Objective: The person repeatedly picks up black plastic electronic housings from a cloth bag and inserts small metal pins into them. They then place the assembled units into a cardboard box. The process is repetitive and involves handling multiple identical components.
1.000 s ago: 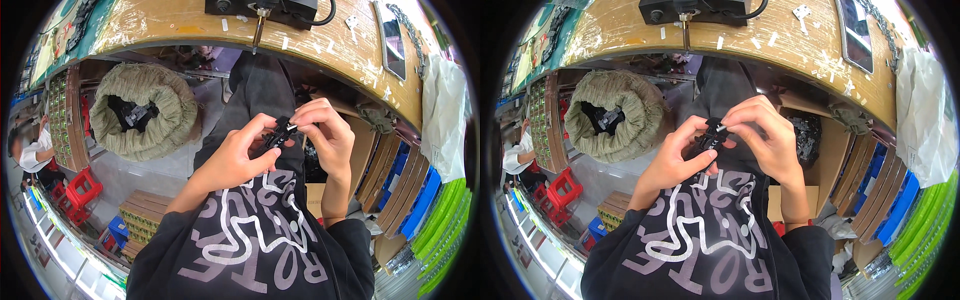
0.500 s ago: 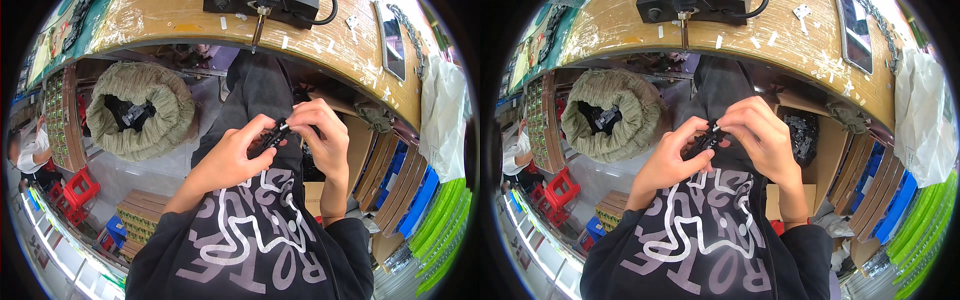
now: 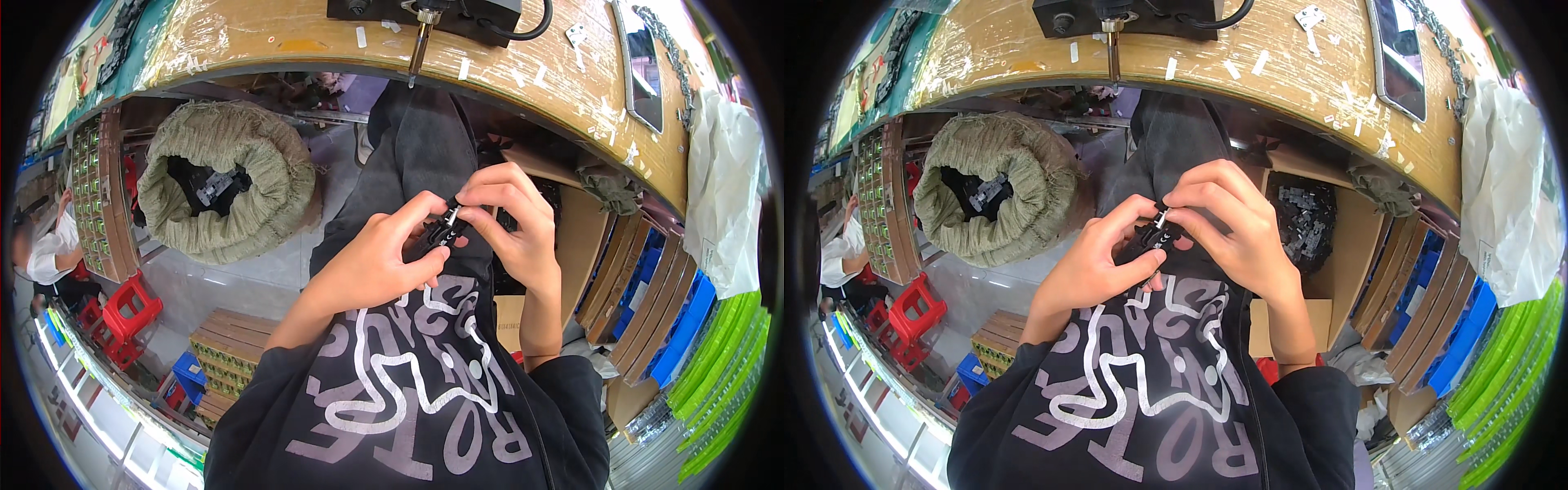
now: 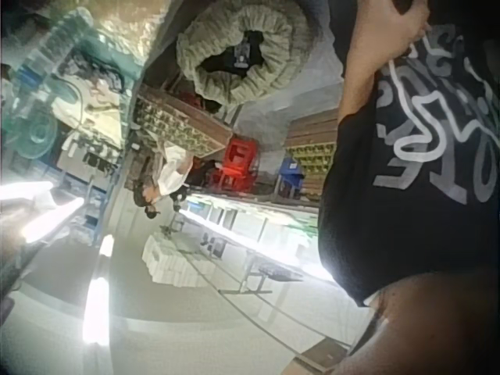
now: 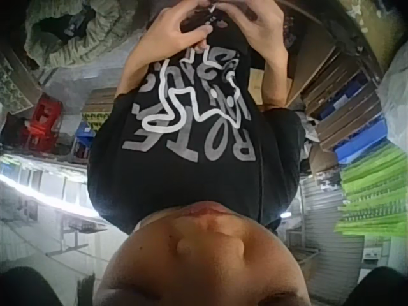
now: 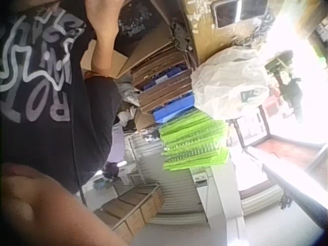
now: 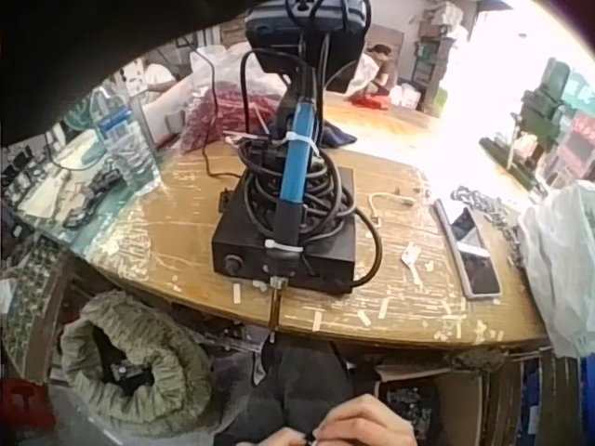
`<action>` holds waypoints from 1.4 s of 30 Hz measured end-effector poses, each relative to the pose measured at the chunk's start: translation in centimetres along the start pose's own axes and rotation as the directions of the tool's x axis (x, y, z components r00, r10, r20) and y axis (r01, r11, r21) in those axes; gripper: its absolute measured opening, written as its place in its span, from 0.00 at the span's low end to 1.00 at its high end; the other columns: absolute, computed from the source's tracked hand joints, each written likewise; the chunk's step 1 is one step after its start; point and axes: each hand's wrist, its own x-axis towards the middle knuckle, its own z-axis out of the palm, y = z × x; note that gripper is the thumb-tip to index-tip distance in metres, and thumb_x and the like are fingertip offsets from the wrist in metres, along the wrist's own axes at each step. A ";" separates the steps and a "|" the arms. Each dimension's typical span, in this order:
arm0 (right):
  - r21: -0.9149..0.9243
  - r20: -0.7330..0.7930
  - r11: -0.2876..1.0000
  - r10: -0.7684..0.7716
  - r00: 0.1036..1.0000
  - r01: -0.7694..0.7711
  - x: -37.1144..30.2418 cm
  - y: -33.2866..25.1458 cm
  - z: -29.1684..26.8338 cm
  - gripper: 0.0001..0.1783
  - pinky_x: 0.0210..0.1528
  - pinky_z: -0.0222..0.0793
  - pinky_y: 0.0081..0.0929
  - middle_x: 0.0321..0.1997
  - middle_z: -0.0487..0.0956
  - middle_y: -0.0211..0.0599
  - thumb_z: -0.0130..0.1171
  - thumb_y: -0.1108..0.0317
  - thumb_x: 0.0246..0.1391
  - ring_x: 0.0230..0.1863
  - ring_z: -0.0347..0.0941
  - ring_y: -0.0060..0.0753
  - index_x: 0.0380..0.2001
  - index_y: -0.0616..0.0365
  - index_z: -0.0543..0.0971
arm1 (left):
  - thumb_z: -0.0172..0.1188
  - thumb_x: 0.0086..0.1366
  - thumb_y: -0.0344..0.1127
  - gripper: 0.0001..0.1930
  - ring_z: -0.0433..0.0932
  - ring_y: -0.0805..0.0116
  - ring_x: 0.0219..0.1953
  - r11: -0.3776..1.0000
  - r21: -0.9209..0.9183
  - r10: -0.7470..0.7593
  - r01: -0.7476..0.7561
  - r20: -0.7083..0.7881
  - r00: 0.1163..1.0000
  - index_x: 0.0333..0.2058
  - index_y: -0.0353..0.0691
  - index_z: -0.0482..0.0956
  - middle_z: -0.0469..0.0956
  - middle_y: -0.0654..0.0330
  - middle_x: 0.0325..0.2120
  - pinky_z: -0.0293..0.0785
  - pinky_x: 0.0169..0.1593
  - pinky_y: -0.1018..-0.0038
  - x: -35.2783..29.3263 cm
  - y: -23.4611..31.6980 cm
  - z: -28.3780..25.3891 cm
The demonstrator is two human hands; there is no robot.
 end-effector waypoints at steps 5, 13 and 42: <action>-0.009 0.025 0.998 -0.068 0.997 0.068 -0.2 0.6 -0.1 0.10 0.31 0.65 0.25 0.32 0.71 0.36 0.59 0.79 0.33 0.30 0.68 0.33 0.25 0.61 0.74 | 0.50 0.53 0.22 0.12 0.74 0.76 0.21 0.998 -0.061 -0.026 0.029 0.048 0.999 0.37 0.34 0.63 0.76 0.55 0.30 0.70 0.24 0.81 0.1 0.0 -0.2; 0.017 0.117 0.999 0.045 0.992 -0.048 -0.6 0.4 -0.3 0.09 0.37 0.62 0.29 0.35 0.71 0.37 0.56 0.79 0.38 0.35 0.66 0.39 0.26 0.61 0.69 | 0.50 0.53 0.23 0.12 0.74 0.76 0.20 0.999 -0.031 -0.023 0.025 0.052 0.998 0.37 0.33 0.62 0.76 0.55 0.30 0.70 0.24 0.81 0.1 -0.1 -0.1; -0.399 0.214 0.908 -0.042 0.976 0.127 0.1 -0.9 -1.1 0.10 0.41 0.61 0.33 0.29 0.68 0.36 0.55 0.77 0.38 0.34 0.65 0.39 0.25 0.60 0.65 | 0.52 0.50 0.25 0.14 0.73 0.64 0.22 0.946 0.317 0.083 -0.067 -0.034 0.996 0.37 0.33 0.63 0.74 0.52 0.22 0.67 0.26 0.73 -0.1 -1.0 0.4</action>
